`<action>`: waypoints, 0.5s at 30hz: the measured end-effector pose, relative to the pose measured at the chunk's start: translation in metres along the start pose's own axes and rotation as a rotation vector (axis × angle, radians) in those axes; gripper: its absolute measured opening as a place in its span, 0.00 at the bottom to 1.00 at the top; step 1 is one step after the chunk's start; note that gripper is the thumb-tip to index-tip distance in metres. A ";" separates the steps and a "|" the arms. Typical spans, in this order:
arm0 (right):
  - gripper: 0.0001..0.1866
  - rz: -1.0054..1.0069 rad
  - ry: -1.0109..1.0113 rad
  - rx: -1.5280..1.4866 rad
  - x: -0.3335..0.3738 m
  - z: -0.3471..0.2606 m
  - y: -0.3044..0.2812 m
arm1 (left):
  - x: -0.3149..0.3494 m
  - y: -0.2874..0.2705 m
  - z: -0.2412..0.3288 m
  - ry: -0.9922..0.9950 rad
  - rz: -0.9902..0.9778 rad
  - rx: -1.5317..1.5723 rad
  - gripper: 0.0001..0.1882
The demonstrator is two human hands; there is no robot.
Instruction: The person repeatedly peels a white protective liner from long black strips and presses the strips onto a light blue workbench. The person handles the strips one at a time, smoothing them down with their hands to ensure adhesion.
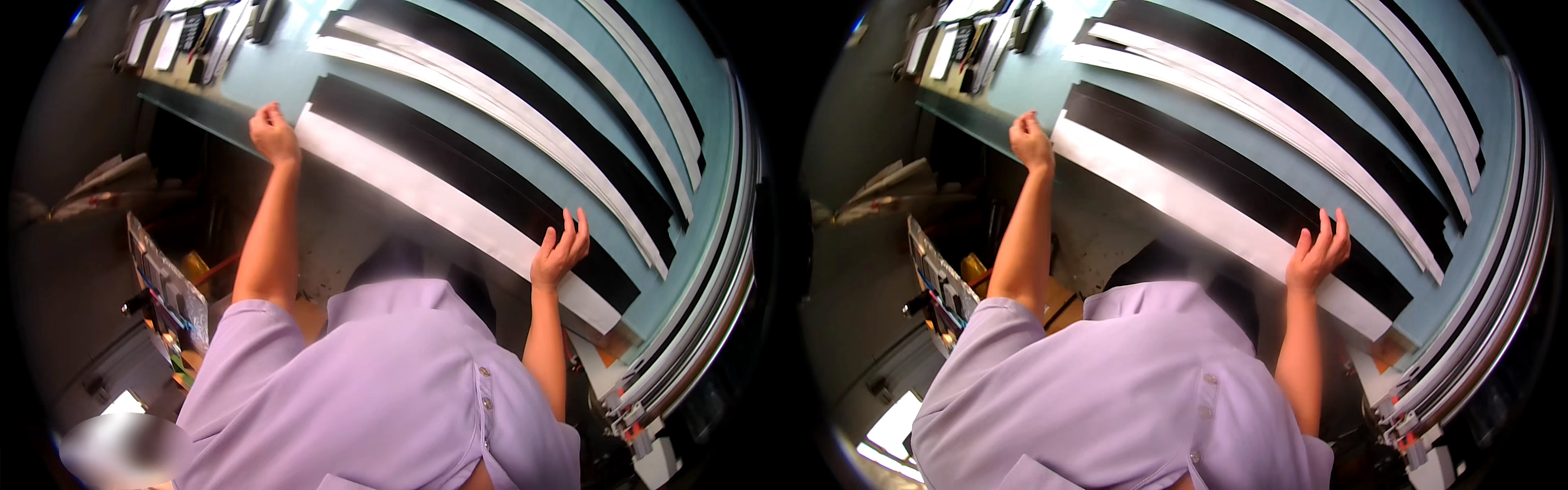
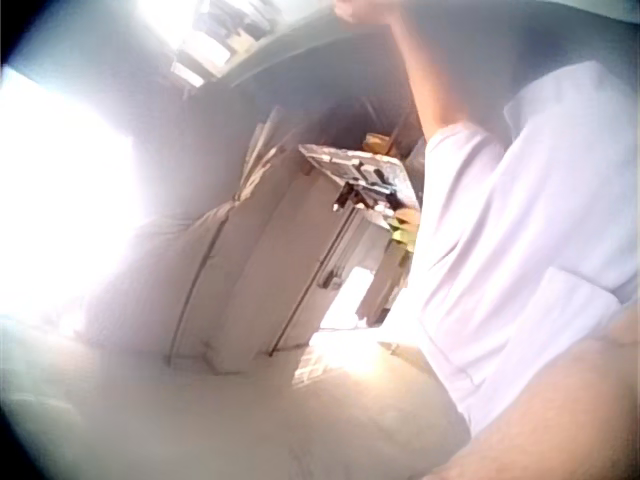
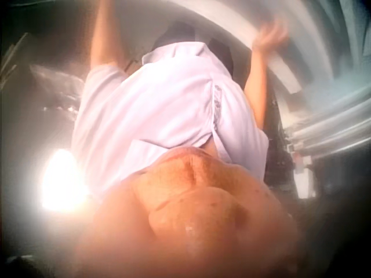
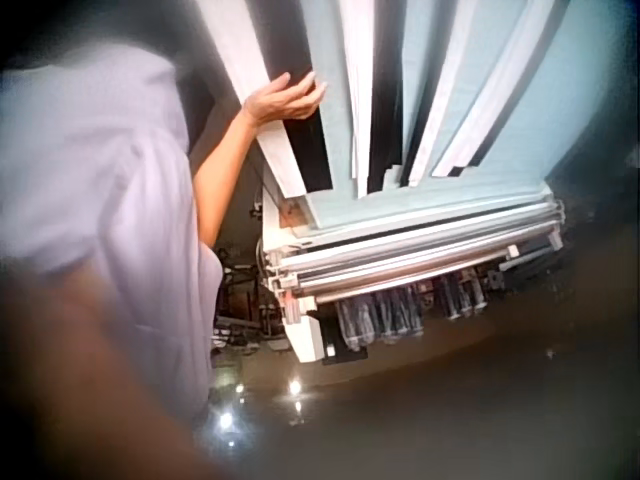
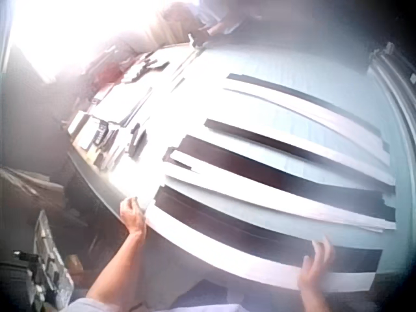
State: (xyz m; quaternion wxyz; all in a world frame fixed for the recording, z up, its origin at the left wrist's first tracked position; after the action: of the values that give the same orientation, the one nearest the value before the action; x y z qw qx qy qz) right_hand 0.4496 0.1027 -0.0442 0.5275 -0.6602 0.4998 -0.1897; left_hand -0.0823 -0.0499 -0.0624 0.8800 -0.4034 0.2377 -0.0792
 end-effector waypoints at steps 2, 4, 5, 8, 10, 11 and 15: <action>0.22 -0.055 -0.043 -0.006 0.001 -0.009 -0.002 | 0.034 -0.018 0.021 0.034 -0.152 0.010 0.12; 0.26 -0.181 -0.100 -0.101 -0.002 -0.031 0.002 | 0.058 -0.031 0.040 0.157 -0.244 -0.188 0.20; 0.28 -0.237 -0.148 -0.149 -0.005 -0.043 0.004 | 0.068 -0.037 0.047 0.177 -0.251 -0.264 0.28; 0.34 -0.322 -0.157 -0.130 -0.006 -0.066 0.018 | 0.071 -0.041 0.057 0.048 -0.320 -0.270 0.33; 0.36 -0.325 -0.145 -0.053 -0.002 -0.071 0.027 | 0.067 -0.039 0.056 -0.071 -0.364 -0.239 0.34; 0.36 -0.319 -0.146 -0.005 0.001 -0.071 0.031 | 0.065 -0.037 0.055 -0.123 -0.392 -0.227 0.33; 0.38 -0.299 -0.146 0.056 0.004 -0.069 0.035 | 0.061 -0.036 0.052 -0.157 -0.316 -0.056 0.24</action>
State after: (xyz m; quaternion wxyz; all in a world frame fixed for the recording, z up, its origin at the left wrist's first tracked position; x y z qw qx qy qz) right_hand 0.3810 0.0661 -0.0509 0.5465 -0.7244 0.3508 -0.2315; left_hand -0.0019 -0.0590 -0.0283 0.8608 -0.4652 0.1042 -0.1782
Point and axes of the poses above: each hand's wrist, its own x-axis away from the middle knuckle, its own y-axis out of the palm, z = x × y, the point moved 2 cm from there along -x, towards the middle knuckle, and after that the axes turned 7 degrees about -z, right-handed, at the moved point
